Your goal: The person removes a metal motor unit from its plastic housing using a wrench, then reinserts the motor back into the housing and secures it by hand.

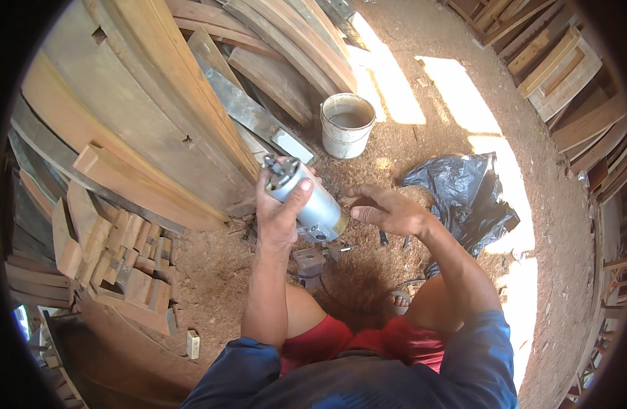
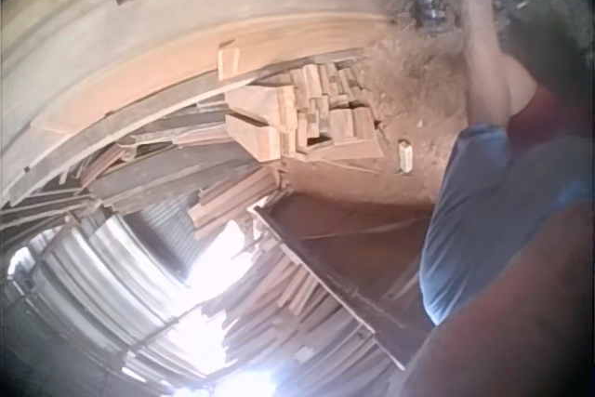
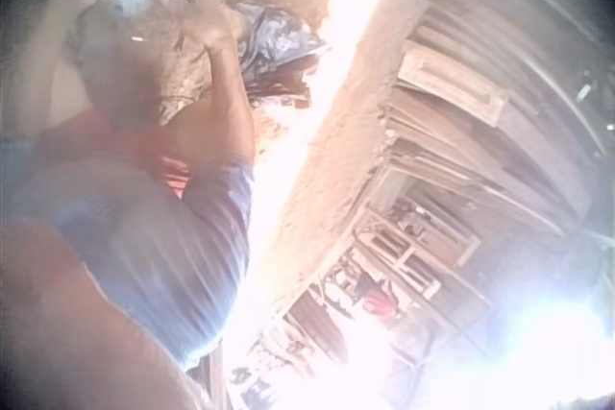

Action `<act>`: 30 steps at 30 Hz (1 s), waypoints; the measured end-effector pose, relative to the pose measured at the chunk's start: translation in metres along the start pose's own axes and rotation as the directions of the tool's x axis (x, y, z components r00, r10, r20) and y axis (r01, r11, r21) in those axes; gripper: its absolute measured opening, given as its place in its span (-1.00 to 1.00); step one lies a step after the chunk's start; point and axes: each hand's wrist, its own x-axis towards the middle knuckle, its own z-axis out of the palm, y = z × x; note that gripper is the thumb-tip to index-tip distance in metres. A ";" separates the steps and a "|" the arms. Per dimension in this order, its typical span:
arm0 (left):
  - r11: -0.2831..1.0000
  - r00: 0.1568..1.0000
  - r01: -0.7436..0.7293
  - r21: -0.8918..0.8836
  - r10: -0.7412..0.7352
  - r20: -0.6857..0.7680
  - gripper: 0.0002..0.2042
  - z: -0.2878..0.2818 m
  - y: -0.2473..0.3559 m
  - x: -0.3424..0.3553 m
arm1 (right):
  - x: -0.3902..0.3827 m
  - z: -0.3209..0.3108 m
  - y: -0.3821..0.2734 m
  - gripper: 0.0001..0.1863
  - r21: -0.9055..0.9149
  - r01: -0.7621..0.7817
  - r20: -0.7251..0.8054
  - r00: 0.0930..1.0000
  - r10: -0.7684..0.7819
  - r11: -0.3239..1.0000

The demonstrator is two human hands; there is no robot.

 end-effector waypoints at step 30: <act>-0.339 0.468 -0.179 0.924 -0.855 -0.223 0.06 -0.094 -0.097 -0.016 | -0.048 -0.024 0.015 -0.51 0.452 0.430 -0.586 0.804 -0.103 0.782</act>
